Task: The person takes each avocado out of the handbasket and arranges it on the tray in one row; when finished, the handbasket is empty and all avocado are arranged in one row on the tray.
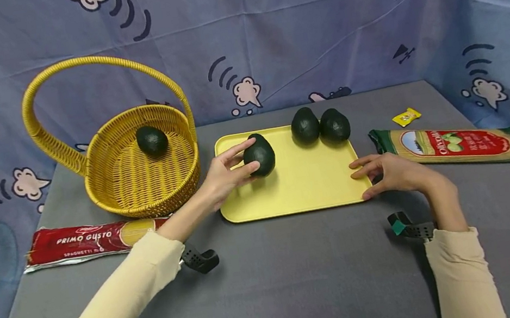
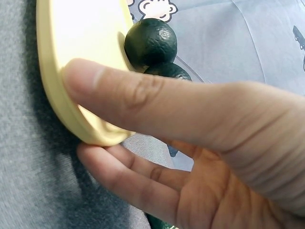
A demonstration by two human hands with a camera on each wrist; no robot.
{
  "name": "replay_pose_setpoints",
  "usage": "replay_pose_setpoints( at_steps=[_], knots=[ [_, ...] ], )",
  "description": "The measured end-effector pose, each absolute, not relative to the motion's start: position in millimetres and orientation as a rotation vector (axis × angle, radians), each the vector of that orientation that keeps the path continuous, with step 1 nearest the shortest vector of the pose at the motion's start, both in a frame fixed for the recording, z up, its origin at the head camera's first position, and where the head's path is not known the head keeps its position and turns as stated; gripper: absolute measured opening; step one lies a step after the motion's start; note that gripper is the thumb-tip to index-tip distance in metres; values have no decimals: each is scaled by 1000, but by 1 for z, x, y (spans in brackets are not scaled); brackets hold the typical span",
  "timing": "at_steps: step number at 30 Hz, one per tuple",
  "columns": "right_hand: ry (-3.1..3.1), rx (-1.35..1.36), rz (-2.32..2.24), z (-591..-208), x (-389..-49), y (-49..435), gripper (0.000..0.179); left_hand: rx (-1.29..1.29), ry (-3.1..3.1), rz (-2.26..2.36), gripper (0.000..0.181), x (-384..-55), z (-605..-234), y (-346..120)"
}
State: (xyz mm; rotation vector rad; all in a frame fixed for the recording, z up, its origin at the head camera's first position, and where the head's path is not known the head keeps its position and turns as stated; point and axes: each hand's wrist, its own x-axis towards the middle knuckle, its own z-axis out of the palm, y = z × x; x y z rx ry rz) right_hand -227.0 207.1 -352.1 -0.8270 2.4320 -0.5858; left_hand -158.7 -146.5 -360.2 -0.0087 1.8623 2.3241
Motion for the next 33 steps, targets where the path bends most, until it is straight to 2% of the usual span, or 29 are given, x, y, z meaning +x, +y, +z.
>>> replay_pose_setpoints(
  at_steps=[7,15,24,33],
  knots=[
    [2430,-831,-594,-353,-228,207,56,-76,1932,2253,52,-198,-368,-136],
    [2445,-830,-577,-351,-227,207,56,50,2027,2108,53,-234,-374,-145],
    [2430,-851,-586,-353,-228,206,58,60,2097,2042,53,-245,-385,-149],
    [2443,-836,-593,-353,-228,209,56,71,2183,2086,53,-241,-389,-157]
  ],
)
